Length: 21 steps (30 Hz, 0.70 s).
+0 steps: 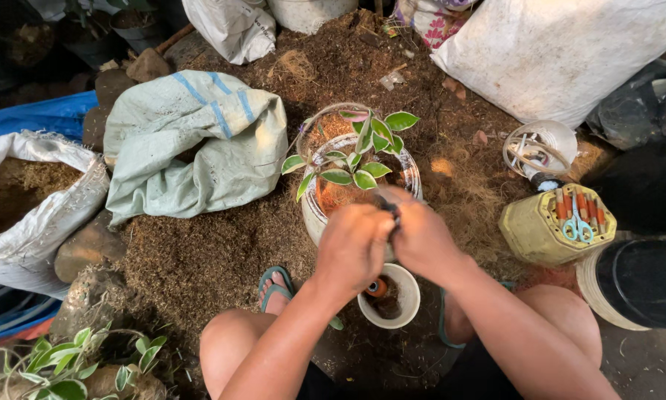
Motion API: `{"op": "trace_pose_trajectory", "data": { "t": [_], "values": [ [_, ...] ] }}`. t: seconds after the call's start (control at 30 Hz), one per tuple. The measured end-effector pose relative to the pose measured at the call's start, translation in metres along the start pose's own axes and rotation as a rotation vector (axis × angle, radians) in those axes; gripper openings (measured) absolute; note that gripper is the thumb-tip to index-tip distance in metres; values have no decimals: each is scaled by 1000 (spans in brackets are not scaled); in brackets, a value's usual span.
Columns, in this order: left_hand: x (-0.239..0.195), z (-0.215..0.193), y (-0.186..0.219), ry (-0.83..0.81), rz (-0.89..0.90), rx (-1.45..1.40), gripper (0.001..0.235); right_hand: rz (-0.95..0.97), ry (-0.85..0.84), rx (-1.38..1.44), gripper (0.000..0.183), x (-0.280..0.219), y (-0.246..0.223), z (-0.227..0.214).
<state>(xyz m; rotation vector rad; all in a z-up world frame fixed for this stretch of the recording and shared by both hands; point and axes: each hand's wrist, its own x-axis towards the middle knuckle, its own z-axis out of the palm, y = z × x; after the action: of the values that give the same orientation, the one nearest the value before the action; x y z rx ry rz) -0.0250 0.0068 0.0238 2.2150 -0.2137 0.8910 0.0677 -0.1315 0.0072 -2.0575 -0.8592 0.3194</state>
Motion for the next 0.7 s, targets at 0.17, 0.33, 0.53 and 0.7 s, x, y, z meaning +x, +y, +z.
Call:
{"op": "trace_pose_trajectory", "data": {
  "t": [0.17, 0.33, 0.53, 0.7],
  "values": [
    [5, 7, 12, -48, -276, -185, 17, 158, 236, 790, 47, 11, 17, 3],
    [-5, 30, 17, 34, -231, -137, 17, 261, 170, 1065, 52, 7, 29, 23],
    [-7, 30, 16, -87, -299, -203, 15, 229, 191, 1020, 51, 2, 16, 17],
    [-15, 38, 11, -93, -307, -269, 18, 252, 290, 872, 33, 6, 22, 1]
  ]
}}
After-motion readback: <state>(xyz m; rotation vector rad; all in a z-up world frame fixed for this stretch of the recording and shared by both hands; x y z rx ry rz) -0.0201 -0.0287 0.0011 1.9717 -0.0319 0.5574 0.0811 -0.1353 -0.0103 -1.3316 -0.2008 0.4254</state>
